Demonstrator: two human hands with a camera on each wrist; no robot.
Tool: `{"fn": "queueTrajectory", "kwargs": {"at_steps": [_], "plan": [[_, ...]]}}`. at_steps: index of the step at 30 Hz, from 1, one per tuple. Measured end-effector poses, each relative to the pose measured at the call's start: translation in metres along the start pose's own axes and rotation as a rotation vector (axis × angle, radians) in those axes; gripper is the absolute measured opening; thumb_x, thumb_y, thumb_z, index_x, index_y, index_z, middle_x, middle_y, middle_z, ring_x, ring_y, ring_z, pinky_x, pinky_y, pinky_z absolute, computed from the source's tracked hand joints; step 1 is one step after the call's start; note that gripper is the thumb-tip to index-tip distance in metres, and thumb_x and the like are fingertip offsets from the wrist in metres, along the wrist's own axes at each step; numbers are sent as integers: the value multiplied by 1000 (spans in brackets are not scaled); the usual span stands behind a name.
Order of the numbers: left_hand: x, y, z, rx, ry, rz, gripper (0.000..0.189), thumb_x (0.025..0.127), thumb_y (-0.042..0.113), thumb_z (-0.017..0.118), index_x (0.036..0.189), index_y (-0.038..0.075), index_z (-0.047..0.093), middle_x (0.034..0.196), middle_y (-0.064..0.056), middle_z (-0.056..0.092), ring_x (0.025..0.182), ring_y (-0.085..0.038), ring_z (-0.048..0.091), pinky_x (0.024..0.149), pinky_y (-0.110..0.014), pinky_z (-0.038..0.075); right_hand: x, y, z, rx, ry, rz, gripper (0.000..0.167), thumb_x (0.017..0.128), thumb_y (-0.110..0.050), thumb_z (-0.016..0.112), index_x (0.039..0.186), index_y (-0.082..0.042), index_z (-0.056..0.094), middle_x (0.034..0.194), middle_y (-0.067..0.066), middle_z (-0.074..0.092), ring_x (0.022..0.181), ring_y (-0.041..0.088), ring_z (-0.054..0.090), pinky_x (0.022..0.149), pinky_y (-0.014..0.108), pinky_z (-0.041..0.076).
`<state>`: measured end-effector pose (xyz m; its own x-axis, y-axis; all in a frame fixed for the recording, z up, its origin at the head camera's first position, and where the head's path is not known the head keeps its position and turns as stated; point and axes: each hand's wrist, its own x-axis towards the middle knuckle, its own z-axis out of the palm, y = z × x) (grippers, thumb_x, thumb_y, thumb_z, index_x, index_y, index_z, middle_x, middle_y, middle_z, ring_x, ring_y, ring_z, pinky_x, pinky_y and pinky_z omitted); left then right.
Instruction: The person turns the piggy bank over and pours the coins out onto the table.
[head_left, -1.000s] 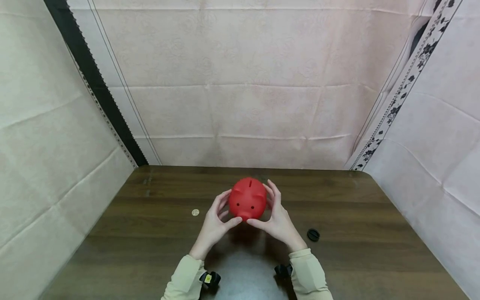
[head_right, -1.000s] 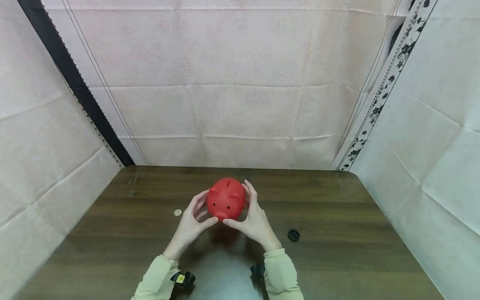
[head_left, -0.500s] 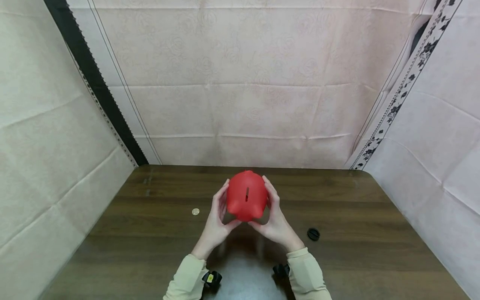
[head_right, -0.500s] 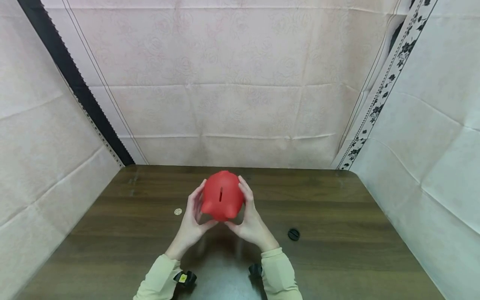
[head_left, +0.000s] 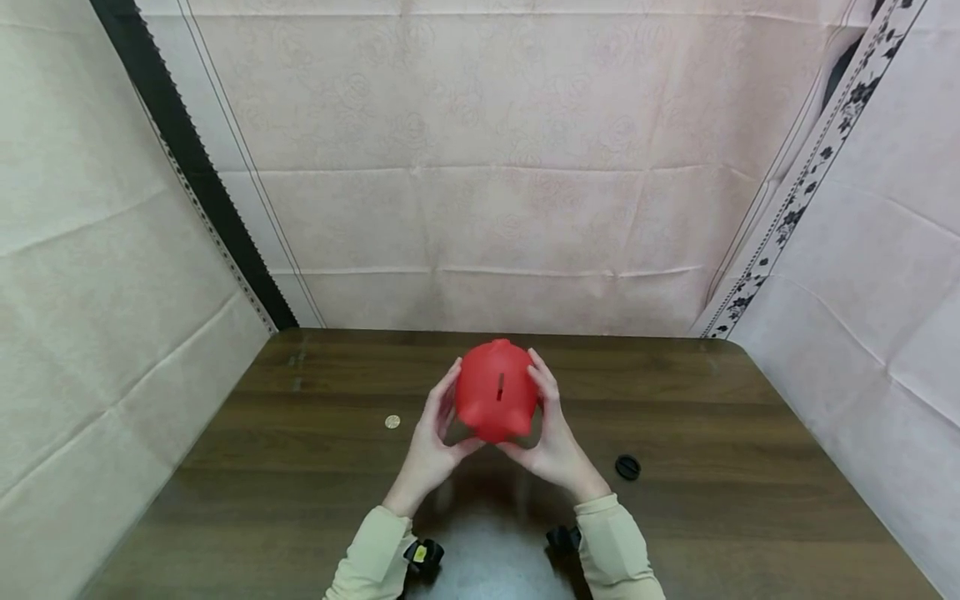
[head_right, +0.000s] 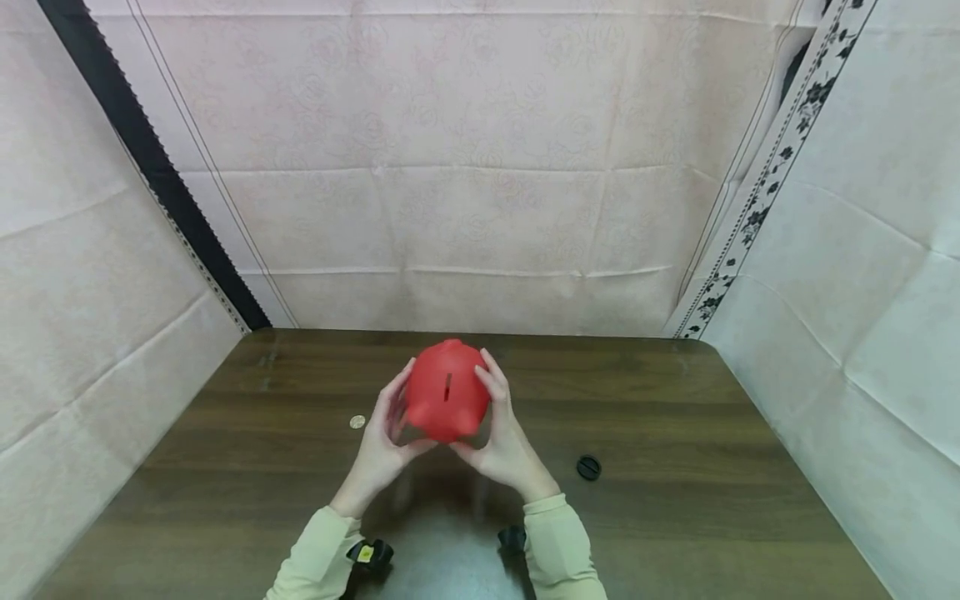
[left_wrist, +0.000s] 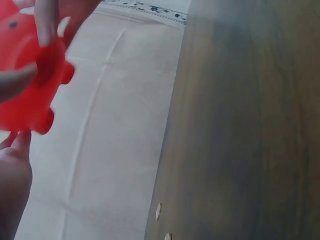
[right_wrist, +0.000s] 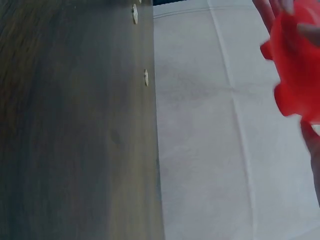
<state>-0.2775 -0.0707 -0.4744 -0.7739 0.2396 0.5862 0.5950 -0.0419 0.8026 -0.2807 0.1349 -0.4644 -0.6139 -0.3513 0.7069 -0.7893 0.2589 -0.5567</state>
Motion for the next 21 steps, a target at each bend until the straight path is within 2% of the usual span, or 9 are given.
{"fn": "queueTrajectory", "kwargs": {"at_steps": [3,5,8,11,14,16,18,21], "plan": [[1,1,-2,21,2,-52,92,73,-6,78,150,16,32,158,-4,32,141,-16,40,107,-18,40,-1,1,-4,21,6,97,111,69,-6,85,151,-8,10,158,11,18,140,16,29,105,35,45],[2,2,-2,49,14,-106,89,74,0,80,149,21,36,153,-2,40,136,-22,46,103,-18,44,-3,1,-5,39,8,183,112,70,-10,85,153,-16,9,157,6,23,138,18,32,105,42,45],[1,3,-3,103,38,-186,85,75,9,82,145,29,40,145,2,48,127,-23,52,98,-20,49,-3,2,-6,54,7,298,106,74,-17,83,152,-27,13,152,1,32,135,22,36,102,50,46],[1,2,-2,135,68,-232,80,75,16,83,141,32,41,139,3,50,123,-22,53,100,-32,51,-3,3,-7,53,13,387,97,76,-23,82,150,-34,21,148,1,40,131,28,43,99,54,47],[1,0,1,118,77,-279,76,77,22,81,141,27,39,140,-1,45,126,-26,50,107,-44,45,-3,4,-7,28,4,472,88,77,-29,81,147,-34,28,142,4,49,125,31,50,95,57,49],[1,-2,3,94,64,-327,74,81,25,78,141,22,34,145,-5,39,128,-29,50,108,-46,44,-4,6,-7,2,-15,540,81,79,-34,79,145,-33,32,138,5,54,119,31,55,92,56,51],[0,-5,6,65,41,-390,71,85,27,74,140,18,30,145,-10,38,127,-32,53,104,-46,47,-5,6,-7,-51,-37,602,74,80,-40,76,142,-29,38,130,5,61,111,27,60,89,51,54],[-2,-8,10,55,16,-467,62,90,28,69,138,15,31,142,-14,42,117,-33,61,90,-41,56,-4,5,-7,-150,-74,678,63,82,-46,73,135,-23,47,104,3,71,88,19,65,77,38,56]]}}
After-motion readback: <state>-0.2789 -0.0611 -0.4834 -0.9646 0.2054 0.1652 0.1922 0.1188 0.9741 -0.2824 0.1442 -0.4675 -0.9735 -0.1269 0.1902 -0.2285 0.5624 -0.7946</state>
